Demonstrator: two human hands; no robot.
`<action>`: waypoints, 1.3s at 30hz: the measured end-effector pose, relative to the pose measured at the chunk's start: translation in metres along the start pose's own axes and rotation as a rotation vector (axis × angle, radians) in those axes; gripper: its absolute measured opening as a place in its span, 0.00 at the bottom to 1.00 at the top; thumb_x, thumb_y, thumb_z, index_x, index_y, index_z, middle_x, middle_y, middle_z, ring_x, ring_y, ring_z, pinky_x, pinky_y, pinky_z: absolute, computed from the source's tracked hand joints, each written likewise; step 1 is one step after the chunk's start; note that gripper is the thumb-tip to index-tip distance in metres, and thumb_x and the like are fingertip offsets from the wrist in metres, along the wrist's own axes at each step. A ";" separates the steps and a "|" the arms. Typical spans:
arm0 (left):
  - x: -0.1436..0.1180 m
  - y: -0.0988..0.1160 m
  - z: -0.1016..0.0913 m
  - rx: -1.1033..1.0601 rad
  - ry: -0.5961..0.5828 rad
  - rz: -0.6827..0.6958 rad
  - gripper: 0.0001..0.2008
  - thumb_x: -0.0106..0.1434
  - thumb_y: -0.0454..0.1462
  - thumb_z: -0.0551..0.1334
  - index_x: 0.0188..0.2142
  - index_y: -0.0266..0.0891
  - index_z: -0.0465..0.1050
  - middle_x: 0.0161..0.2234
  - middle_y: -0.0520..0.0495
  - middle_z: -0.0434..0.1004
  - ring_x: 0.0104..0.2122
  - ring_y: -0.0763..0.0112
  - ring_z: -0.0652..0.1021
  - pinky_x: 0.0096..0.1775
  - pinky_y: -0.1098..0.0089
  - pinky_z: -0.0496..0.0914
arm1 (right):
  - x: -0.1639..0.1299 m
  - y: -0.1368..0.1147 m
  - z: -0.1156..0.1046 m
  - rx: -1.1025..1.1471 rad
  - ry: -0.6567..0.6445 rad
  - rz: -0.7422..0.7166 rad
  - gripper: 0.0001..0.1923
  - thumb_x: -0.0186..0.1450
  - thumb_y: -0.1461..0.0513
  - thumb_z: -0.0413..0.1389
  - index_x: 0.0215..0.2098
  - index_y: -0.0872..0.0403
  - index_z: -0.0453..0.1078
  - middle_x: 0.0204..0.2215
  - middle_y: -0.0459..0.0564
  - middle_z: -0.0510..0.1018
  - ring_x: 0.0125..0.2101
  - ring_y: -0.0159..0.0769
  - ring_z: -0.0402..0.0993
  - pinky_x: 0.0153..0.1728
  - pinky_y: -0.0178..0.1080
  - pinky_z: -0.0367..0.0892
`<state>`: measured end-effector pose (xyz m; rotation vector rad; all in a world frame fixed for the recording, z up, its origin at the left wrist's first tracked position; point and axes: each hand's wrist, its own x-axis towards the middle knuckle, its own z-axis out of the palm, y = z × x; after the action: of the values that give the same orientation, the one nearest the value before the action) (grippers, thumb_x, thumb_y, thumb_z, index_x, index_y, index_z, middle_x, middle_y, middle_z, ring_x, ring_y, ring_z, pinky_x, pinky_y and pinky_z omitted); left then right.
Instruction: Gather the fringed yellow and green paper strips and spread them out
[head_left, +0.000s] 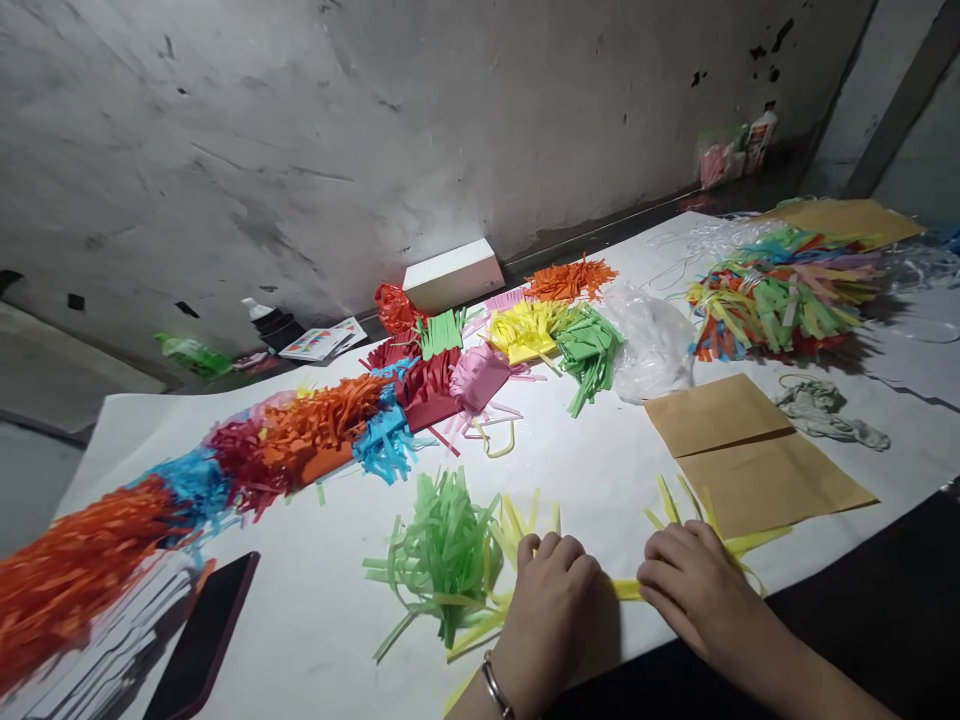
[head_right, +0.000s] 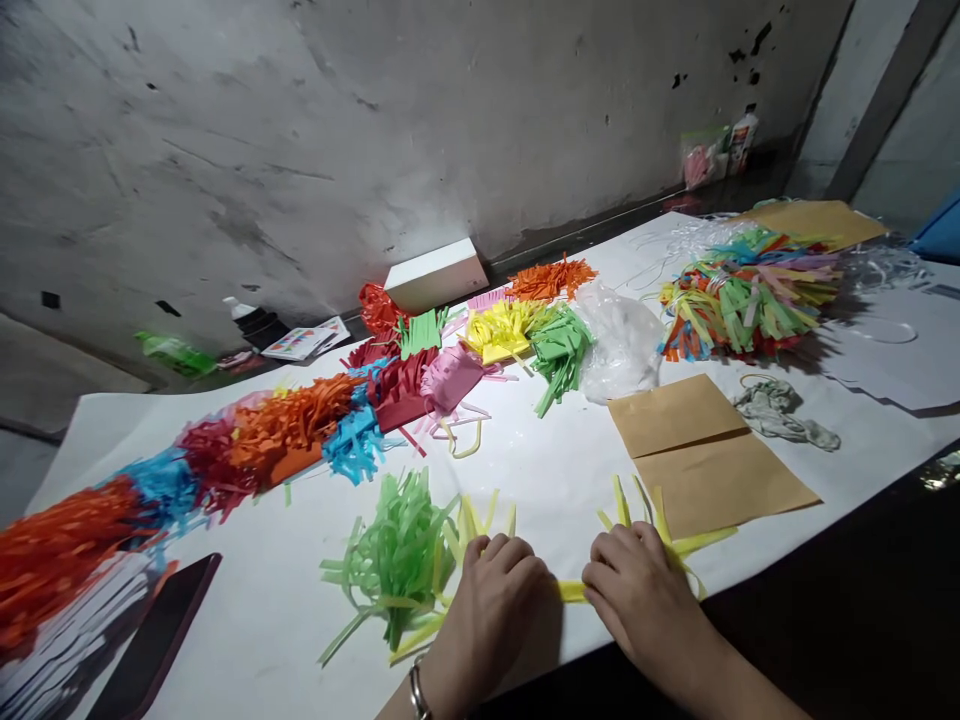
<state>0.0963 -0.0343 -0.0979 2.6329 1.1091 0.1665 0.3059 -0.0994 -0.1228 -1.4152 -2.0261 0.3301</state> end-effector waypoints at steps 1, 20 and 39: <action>0.000 0.000 0.000 -0.024 -0.014 0.002 0.07 0.66 0.29 0.63 0.35 0.42 0.71 0.36 0.53 0.75 0.38 0.65 0.72 0.47 0.60 0.58 | 0.000 0.000 0.001 0.001 -0.009 -0.009 0.10 0.70 0.70 0.50 0.34 0.51 0.67 0.33 0.44 0.71 0.35 0.38 0.65 0.43 0.44 0.53; -0.004 -0.006 -0.002 0.221 0.072 0.381 0.04 0.71 0.31 0.59 0.37 0.39 0.70 0.33 0.52 0.73 0.35 0.66 0.70 0.53 0.58 0.55 | -0.007 0.007 0.004 -0.116 0.035 -0.334 0.18 0.72 0.73 0.41 0.38 0.57 0.72 0.29 0.46 0.69 0.34 0.37 0.64 0.60 0.52 0.50; 0.001 0.008 0.021 0.133 0.075 0.021 0.08 0.62 0.32 0.68 0.28 0.41 0.72 0.27 0.52 0.75 0.32 0.65 0.71 0.38 0.61 0.57 | -0.008 -0.011 0.014 0.006 0.169 0.050 0.11 0.69 0.69 0.51 0.37 0.48 0.72 0.30 0.43 0.72 0.33 0.37 0.67 0.45 0.44 0.52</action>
<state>0.1071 -0.0432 -0.1159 2.7776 1.1540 0.2037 0.2911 -0.1089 -0.1306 -1.4423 -1.8552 0.2294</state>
